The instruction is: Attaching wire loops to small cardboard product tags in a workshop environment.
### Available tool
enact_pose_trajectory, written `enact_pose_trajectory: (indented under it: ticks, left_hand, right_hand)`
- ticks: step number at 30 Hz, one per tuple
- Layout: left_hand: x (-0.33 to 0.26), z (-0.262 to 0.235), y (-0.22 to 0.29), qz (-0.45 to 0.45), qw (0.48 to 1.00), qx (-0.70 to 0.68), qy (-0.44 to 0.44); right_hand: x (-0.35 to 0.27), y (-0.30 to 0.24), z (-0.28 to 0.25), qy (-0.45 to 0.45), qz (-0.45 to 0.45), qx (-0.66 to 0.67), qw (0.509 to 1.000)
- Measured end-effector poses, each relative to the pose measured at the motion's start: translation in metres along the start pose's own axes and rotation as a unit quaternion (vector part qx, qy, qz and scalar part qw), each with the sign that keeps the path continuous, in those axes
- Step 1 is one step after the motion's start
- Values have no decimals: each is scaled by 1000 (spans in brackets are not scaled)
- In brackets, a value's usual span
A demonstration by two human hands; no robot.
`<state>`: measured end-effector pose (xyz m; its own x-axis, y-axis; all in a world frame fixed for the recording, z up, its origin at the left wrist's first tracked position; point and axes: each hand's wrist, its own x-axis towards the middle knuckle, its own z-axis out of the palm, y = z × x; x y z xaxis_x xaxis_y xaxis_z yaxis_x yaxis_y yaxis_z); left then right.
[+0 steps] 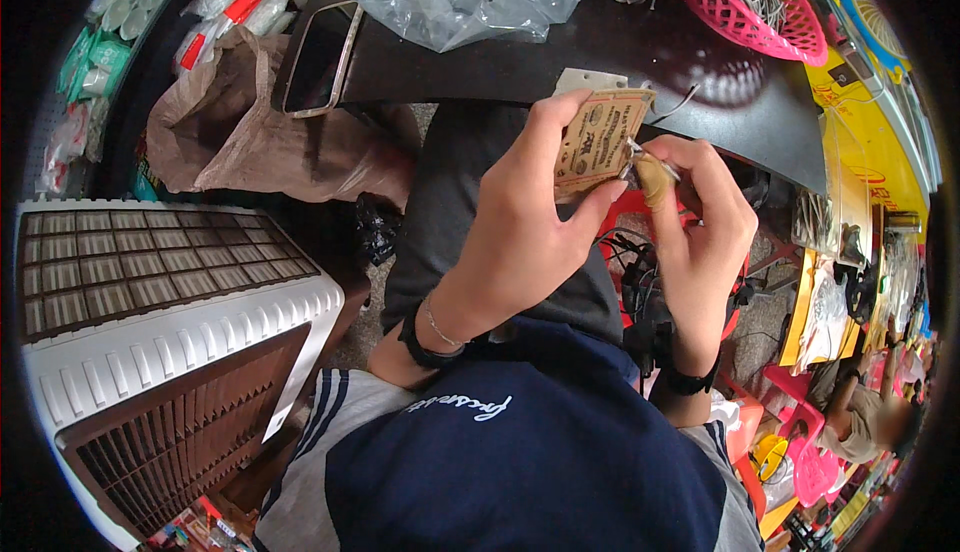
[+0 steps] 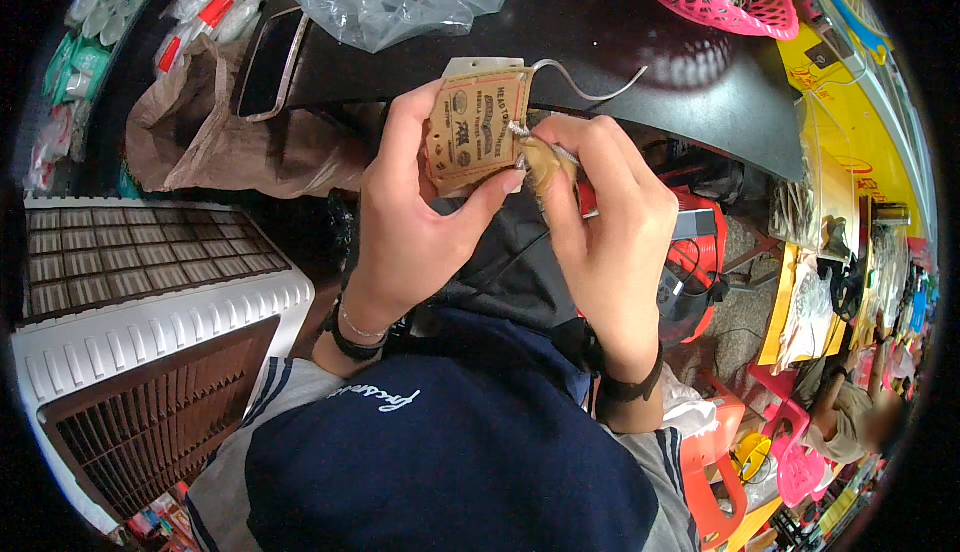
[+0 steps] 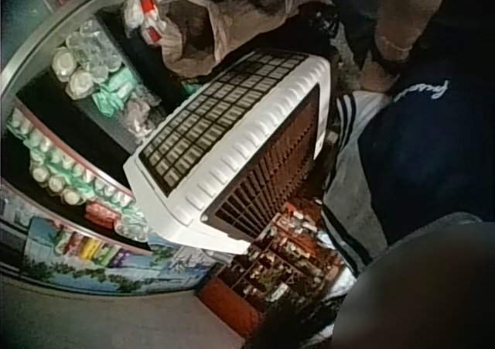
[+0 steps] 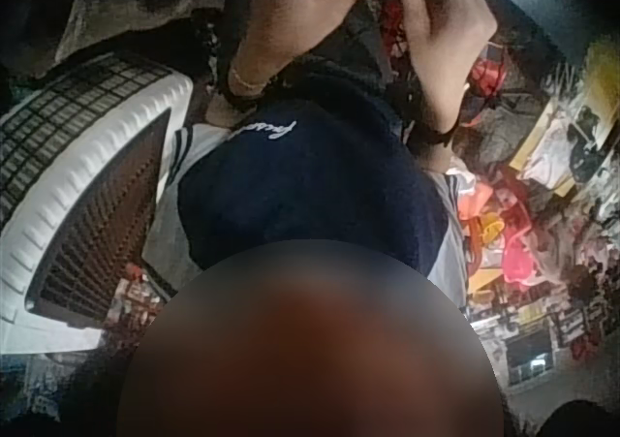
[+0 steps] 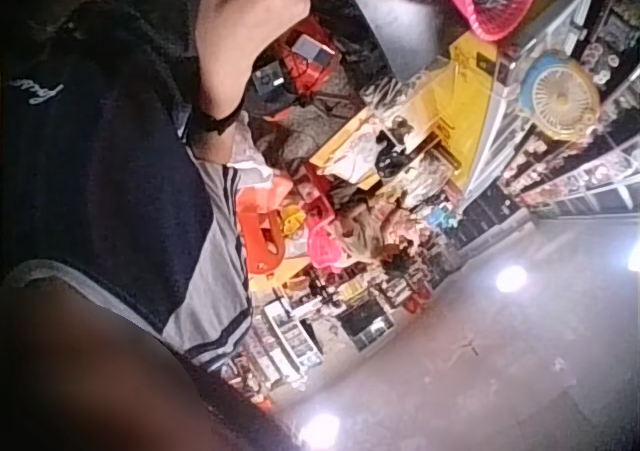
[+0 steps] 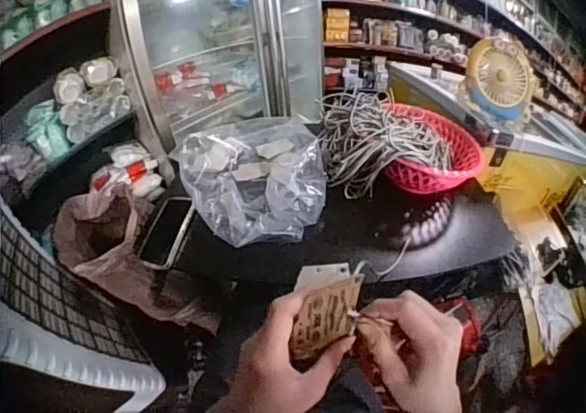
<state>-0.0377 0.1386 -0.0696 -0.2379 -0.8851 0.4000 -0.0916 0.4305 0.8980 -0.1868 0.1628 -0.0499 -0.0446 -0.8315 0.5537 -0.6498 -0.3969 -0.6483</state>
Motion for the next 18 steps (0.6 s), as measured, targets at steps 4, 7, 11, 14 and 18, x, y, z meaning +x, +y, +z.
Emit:
enact_pose_trajectory:
  ticks: [4,7,11,14,18]
  left_hand:
    - [-1,0,-1,24,999,24,2]
    - [-1,1,1,36,998,48,8]
    - [-1,3,1,54,997,58,7]
    - [-2,5,5,72,992,99,13]
    - [-1,6,6,81,992,95,19]
  right_hand:
    - [2,-10,-1,-13,46,-32,998]
    - [1,-6,0,-4,16,-24,1000]
    - [0,-12,-1,-8,30,-60,998]
    - [0,-10,-1,-8,33,-60,998]
    - [-1,-10,-2,-19,68,-23,997]
